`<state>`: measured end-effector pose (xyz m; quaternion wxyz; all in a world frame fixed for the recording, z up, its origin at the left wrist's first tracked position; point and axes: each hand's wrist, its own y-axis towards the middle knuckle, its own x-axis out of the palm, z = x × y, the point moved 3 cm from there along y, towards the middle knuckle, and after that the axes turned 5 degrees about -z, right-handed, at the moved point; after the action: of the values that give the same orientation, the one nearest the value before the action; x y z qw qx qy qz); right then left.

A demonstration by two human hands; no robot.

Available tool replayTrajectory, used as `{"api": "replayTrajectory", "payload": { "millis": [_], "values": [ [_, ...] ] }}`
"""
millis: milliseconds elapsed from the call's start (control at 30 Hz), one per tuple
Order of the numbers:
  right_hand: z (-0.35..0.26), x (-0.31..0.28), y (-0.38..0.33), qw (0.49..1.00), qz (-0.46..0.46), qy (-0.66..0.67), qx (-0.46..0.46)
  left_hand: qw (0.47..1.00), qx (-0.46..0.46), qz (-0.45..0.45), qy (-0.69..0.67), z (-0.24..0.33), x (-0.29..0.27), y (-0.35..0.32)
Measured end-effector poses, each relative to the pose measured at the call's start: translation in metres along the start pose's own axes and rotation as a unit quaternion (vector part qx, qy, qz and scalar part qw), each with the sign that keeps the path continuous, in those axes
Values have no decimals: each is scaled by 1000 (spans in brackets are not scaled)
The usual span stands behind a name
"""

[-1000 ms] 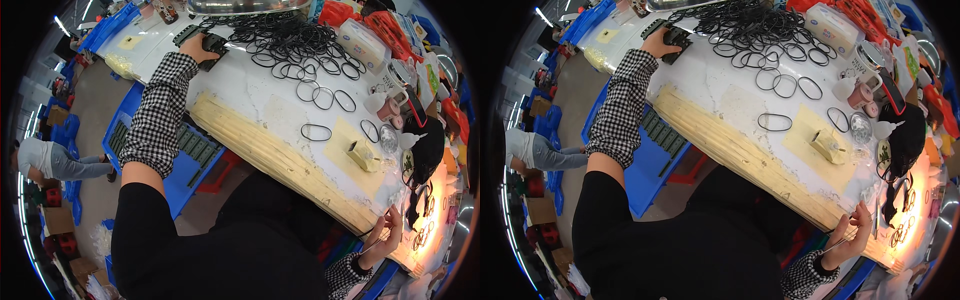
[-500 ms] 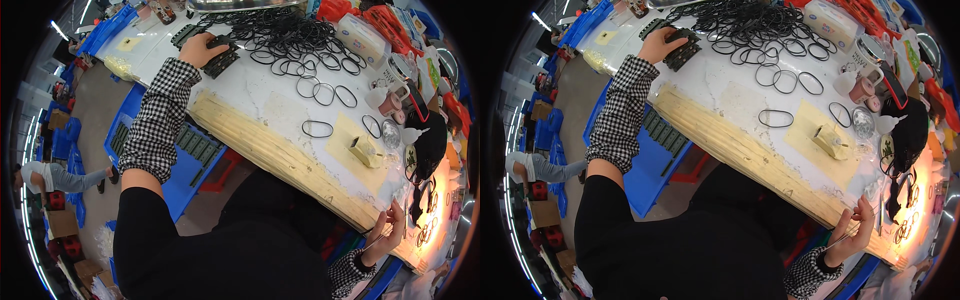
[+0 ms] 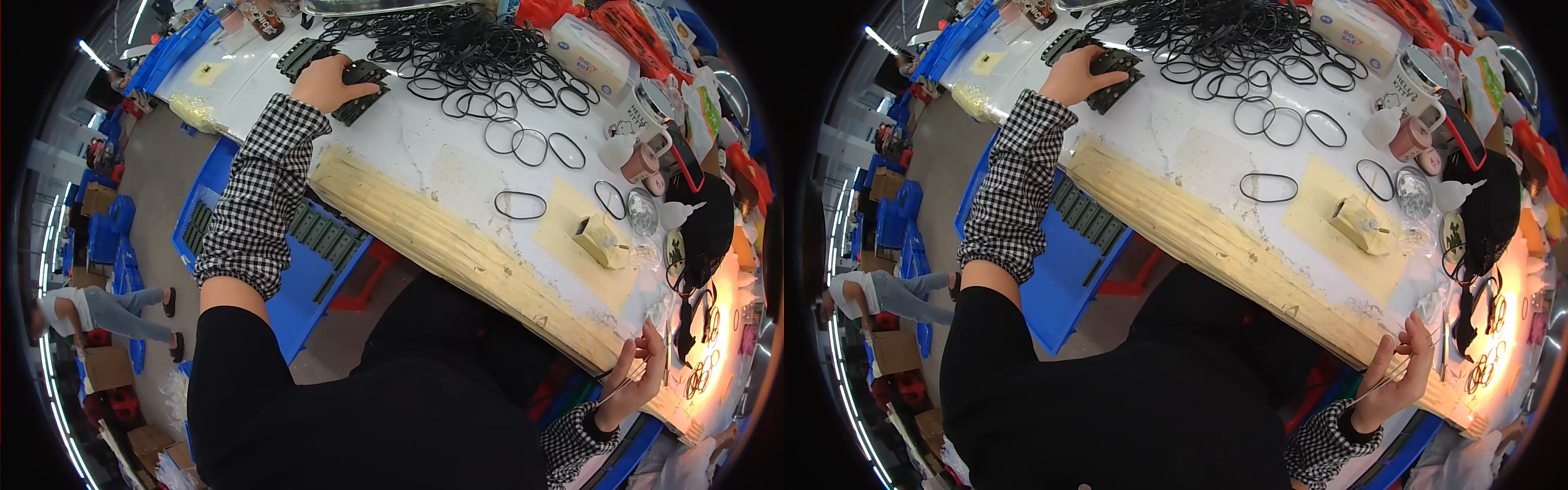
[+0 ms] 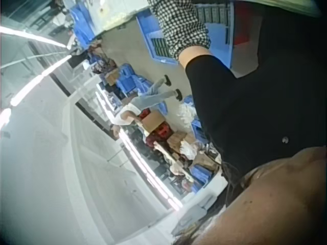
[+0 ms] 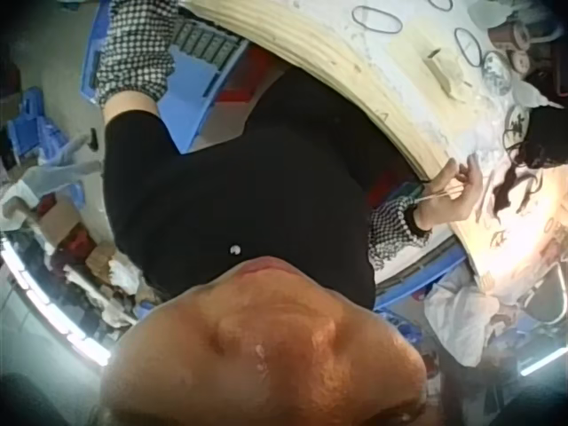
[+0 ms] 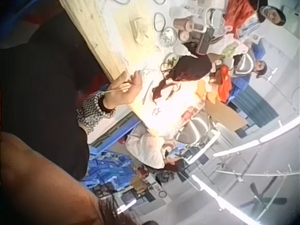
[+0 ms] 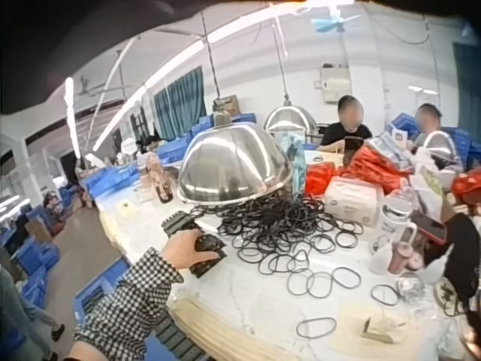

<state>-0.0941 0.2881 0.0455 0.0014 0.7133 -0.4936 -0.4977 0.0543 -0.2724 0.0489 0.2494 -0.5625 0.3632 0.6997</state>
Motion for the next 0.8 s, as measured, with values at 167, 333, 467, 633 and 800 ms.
{"api": "replayTrajectory", "payload": {
  "millis": [167,333,467,633,800],
  "values": [
    [1,0,1,1000,-6,-2,4,1000,-4,-2,-14,-9,7,6],
    [-1,1,2,1000,-11,-7,1,1000,-8,-20,-14,-8,7,9],
    [-2,3,4,1000,-13,-8,-2,999,-11,-28,-11,-11,8,11],
    [1,3,2,1000,-10,-5,-5,999,-15,-41,-12,-9,2,5],
    [0,5,3,1000,-15,-7,-4,997,-33,-60,-17,-7,5,0]
  ]
}}
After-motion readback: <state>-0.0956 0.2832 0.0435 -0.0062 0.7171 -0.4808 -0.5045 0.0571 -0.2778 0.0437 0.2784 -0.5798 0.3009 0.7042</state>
